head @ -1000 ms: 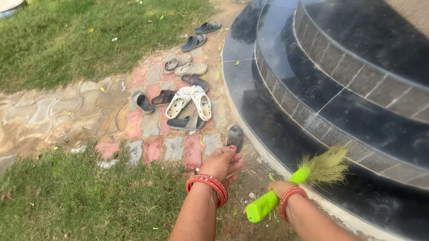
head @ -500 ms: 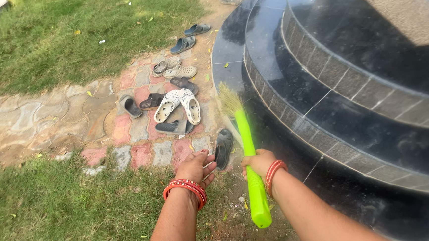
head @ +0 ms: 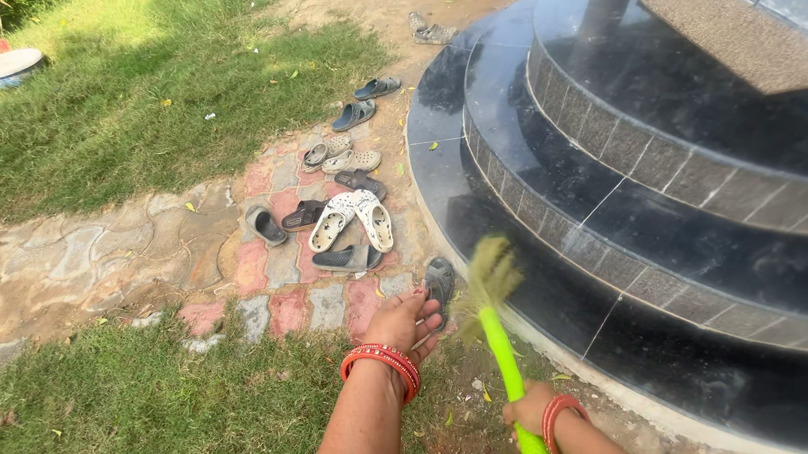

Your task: The person sweeps the granite steps and ground using a broom and then moves toward a fence to handle a cloth.

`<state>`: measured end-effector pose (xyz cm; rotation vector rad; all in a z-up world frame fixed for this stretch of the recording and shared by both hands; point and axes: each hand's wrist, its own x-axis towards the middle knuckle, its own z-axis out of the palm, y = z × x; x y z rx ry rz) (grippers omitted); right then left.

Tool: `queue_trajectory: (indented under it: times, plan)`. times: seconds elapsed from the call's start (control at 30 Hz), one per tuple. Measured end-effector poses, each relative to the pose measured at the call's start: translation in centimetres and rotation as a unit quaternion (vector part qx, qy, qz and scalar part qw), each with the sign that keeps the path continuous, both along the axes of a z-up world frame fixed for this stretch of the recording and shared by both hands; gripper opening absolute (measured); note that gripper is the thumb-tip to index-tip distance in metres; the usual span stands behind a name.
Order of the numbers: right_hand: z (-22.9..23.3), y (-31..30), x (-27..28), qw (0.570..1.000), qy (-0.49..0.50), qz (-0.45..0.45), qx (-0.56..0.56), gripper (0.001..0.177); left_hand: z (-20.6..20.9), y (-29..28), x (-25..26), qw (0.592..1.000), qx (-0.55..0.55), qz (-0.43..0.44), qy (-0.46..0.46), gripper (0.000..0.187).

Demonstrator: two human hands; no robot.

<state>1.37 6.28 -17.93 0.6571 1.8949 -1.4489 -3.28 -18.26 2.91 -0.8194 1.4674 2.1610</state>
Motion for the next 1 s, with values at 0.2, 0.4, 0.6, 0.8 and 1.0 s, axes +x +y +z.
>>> queue_trajectory:
  times: [0.2, 0.4, 0.6, 0.8, 1.0]
  plan:
    - [12.8, -3.9, -1.1, 0.979, 0.091, 0.111, 0.145, 0.075, 1.0, -0.3, 0.1, 0.999, 0.026, -0.011, 0.021, 0.025]
    - [21.7, -3.3, -0.6, 0.869, 0.144, 0.245, 0.404, 0.059, 1.2, 2.4, -1.1, 0.998, 0.013, -0.058, 0.034, 0.029]
    - [27.1, 7.1, 2.3, 0.854, 0.079, 0.159, 0.489, 0.06, 2.0, 9.0, -1.5, 0.982, -0.014, -0.183, 0.033, 0.031]
    - [25.1, 19.8, 12.9, 0.867, -0.027, 0.046, 0.496, 0.056, 2.0, 14.9, -1.7, 0.959, -0.016, -0.273, 0.069, 0.027]
    - [23.2, 27.8, 23.3, 0.866, -0.162, -0.133, 0.454, 0.042, 1.6, 19.6, -1.6, 0.937, -0.035, -0.338, 0.077, 0.024]
